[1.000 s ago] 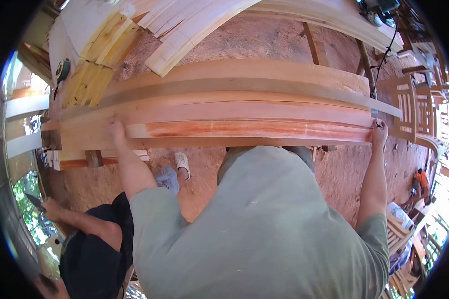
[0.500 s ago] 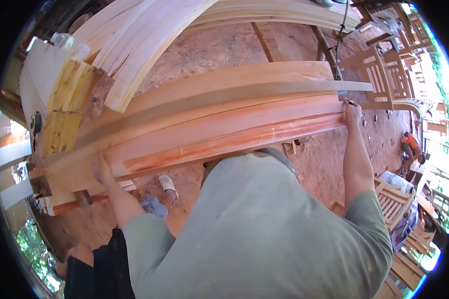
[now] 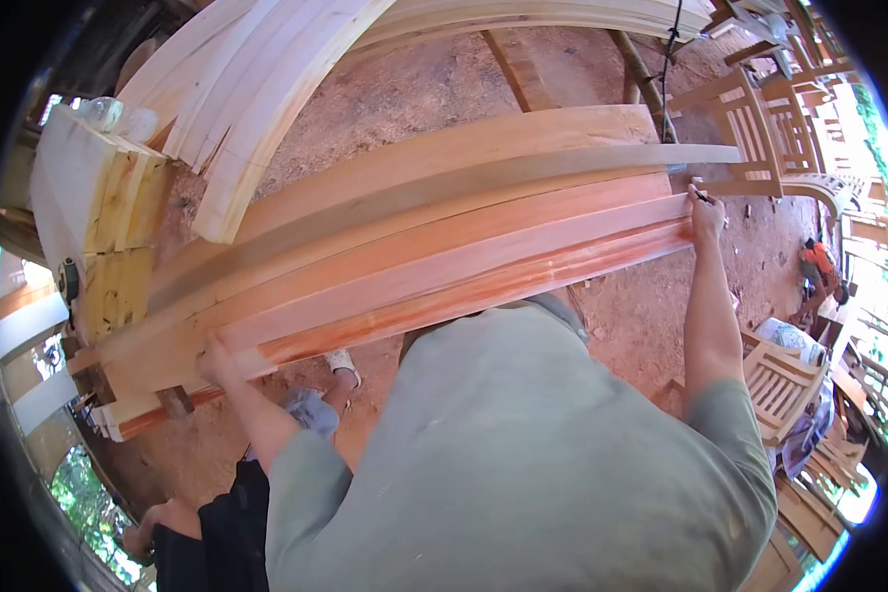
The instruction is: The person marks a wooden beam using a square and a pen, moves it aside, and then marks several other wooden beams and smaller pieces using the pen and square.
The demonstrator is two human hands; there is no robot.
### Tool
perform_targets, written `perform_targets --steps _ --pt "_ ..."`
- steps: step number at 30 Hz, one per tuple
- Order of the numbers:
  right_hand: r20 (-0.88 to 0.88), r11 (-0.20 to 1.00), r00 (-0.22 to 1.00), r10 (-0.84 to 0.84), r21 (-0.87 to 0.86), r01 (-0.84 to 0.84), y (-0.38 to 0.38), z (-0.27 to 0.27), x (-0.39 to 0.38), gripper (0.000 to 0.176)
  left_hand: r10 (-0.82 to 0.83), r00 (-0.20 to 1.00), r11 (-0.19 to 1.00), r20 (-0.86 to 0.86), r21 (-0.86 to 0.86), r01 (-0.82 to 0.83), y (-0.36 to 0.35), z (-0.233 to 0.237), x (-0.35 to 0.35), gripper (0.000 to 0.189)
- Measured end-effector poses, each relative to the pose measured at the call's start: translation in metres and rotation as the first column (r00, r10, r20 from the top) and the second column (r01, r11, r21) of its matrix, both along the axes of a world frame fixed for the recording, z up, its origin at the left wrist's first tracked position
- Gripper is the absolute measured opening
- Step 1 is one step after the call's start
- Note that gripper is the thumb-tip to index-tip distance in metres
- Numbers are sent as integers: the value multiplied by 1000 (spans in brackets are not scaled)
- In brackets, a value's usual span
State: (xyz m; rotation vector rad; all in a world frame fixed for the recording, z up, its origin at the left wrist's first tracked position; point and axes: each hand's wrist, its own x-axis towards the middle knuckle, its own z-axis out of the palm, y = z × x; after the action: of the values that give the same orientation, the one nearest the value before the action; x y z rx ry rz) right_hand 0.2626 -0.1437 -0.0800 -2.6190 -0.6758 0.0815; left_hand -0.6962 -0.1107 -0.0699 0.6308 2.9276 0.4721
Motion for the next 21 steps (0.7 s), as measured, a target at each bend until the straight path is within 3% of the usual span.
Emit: perform_targets --steps 4,5,9,11,21 --pt "-117 998 991 64 0 -64 4 -10 12 74 20 997 999 -72 -38 -23 3 6 9 71" --pt "-64 997 995 76 20 -75 4 -17 13 61 6 997 999 -73 -44 -10 3 5 7 71" --pt "10 1000 1000 19 17 -19 17 6 -39 63 -30 997 999 -66 -14 29 0 -4 -22 74" --pt "36 995 995 -94 -9 95 23 14 -54 65 -28 997 1000 -67 -14 27 0 -4 -20 76" --pt "-11 984 987 -158 -86 156 21 21 -61 70 -10 998 994 -66 -107 3 4 -2 -26 77"
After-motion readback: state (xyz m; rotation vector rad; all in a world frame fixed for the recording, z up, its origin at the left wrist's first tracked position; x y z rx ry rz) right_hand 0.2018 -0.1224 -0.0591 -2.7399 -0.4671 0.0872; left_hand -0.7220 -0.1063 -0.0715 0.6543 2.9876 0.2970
